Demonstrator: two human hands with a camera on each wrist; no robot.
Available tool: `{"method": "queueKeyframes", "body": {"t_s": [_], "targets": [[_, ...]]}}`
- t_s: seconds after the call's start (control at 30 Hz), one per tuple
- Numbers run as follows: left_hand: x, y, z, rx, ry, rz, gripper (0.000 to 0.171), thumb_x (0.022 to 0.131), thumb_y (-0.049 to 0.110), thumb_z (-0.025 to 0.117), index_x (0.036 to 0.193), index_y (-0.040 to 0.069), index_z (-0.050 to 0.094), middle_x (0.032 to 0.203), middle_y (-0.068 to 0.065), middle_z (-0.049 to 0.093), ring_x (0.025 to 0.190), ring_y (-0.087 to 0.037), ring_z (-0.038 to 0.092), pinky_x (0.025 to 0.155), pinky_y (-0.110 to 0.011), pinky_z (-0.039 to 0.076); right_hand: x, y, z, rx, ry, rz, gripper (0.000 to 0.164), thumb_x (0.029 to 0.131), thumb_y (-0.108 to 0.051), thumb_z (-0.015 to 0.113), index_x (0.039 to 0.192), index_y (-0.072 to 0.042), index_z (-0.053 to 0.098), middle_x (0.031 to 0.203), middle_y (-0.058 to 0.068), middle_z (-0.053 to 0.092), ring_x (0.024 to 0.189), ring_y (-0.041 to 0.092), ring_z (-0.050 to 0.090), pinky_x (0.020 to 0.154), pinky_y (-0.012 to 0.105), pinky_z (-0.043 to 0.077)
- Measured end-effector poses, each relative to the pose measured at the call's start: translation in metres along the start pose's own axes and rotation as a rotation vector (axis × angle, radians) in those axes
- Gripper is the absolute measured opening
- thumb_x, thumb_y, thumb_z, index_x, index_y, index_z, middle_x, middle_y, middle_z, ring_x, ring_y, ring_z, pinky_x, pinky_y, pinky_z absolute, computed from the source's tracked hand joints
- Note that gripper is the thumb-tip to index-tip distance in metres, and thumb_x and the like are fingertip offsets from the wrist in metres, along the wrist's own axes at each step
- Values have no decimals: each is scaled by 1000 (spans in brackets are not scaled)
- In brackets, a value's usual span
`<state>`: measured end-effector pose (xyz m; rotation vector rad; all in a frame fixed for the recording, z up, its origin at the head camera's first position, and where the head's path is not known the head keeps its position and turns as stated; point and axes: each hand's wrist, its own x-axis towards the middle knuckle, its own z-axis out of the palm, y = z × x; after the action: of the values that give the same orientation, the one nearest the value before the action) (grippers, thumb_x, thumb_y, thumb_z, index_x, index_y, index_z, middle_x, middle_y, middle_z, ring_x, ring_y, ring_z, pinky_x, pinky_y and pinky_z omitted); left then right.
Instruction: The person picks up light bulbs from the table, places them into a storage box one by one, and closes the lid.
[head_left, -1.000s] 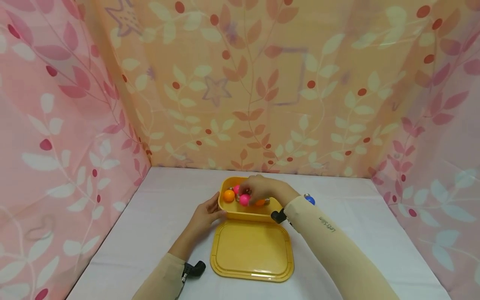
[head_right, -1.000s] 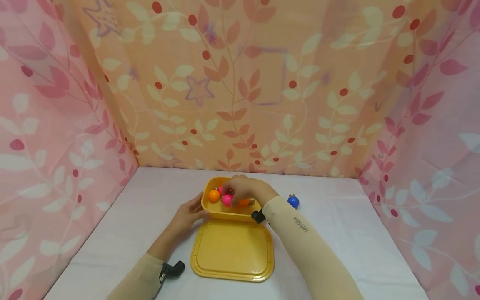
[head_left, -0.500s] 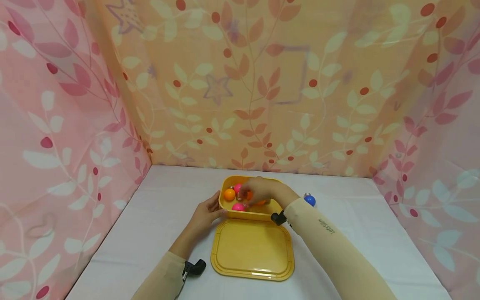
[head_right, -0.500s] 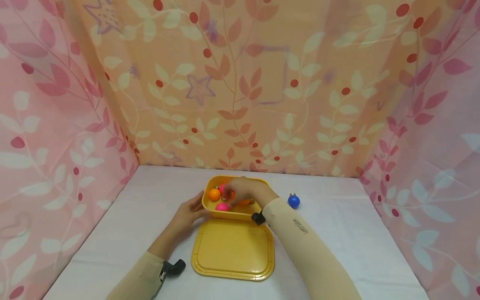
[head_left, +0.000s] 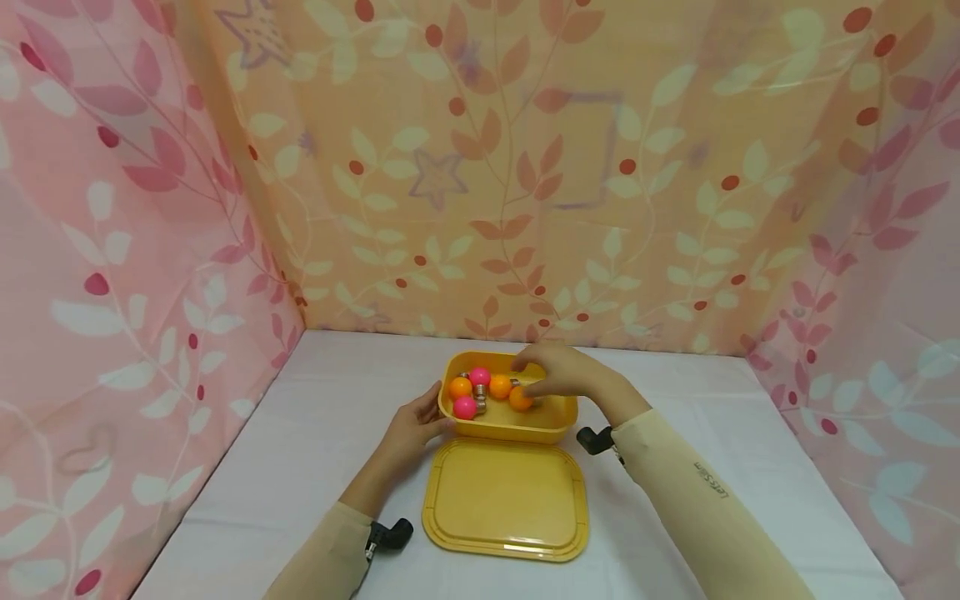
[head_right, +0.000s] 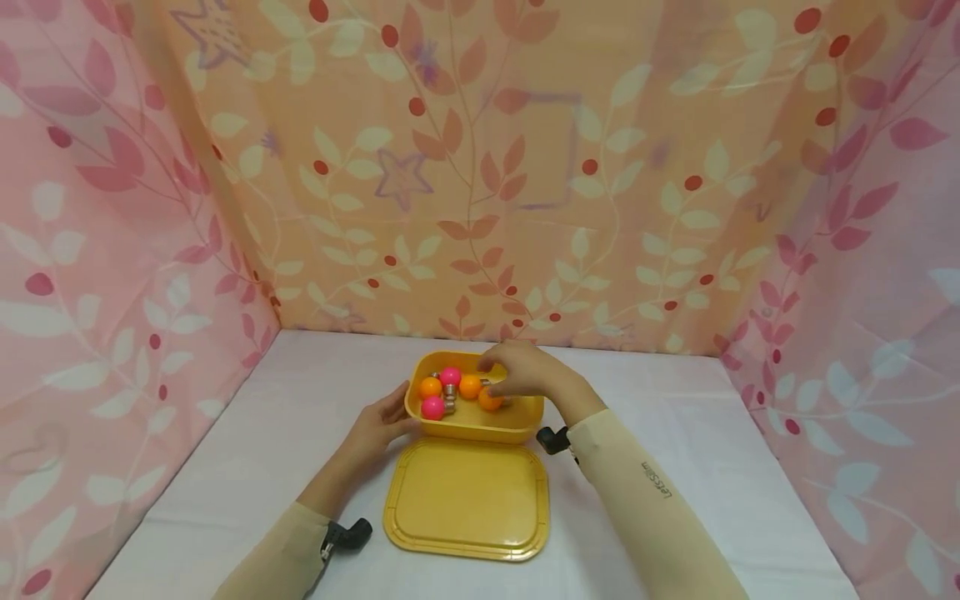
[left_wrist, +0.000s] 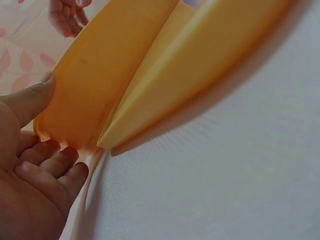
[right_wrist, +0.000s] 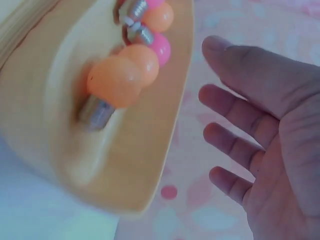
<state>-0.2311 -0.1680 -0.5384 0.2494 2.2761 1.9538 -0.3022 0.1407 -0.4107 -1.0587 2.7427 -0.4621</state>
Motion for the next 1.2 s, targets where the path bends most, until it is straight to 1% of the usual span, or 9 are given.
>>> {"method": "queueKeyframes", "body": {"t_s": [0.07,0.17,0.37,0.47,0.57,0.67,0.87,1.07,1.2], "targets": [[-1,1,0,-3,4,-2,85,91,26,79,162,21,33,165,-1,35,148,-21,41,112,-32,42,-8,6,-2,-2,34,15,43,88,-30,82,127,-13,71,124,-2,70,125,24,58,117,50,41],[-1,2,1,-4,2,-3,85,91,26,79,162,20,32,165,-1,35,148,-21,40,112,-31,42,-21,17,-1,-2,88,46,44,88,-31,83,127,-14,71,126,-2,70,127,24,57,117,50,42],[-1,1,2,-13,-7,-8,85,91,25,79,162,20,32,166,-1,34,149,-20,39,112,-29,42,-53,39,6,29,202,148,49,87,-32,83,131,-14,68,132,2,68,131,30,55,117,59,38],[0,0,2,-9,0,-10,85,90,26,79,161,21,33,165,0,34,148,-20,40,111,-30,42,-68,54,9,34,280,164,49,87,-30,83,131,-15,67,133,5,67,131,33,55,117,62,36],[0,-2,1,-7,0,-6,85,90,27,79,161,22,33,165,0,34,148,-20,40,112,-30,43,-82,66,11,59,354,185,50,87,-28,84,131,-14,67,135,9,66,134,36,52,118,64,32],[1,-2,1,-1,-1,-1,85,90,27,80,161,23,33,165,0,35,148,-20,41,111,-30,43,-94,76,12,85,403,222,51,87,-27,84,132,-13,66,137,12,64,135,38,49,117,65,31],[-1,2,0,6,9,-3,86,90,27,81,161,21,34,165,-2,36,147,-20,42,110,-29,44,-108,94,24,107,444,286,52,87,-28,83,132,-9,66,137,14,64,134,40,48,116,65,32],[-1,1,1,7,3,-4,85,90,27,80,161,20,34,165,-1,36,147,-20,41,111,-29,43,-115,105,37,130,442,367,53,90,-32,79,136,-9,64,141,16,61,138,43,44,118,66,29],[0,0,1,7,-1,0,84,91,24,79,161,21,33,165,-1,35,148,-20,41,111,-30,43,-118,110,43,154,451,403,56,89,-29,80,137,-7,62,142,19,60,137,45,44,117,66,30]]}}
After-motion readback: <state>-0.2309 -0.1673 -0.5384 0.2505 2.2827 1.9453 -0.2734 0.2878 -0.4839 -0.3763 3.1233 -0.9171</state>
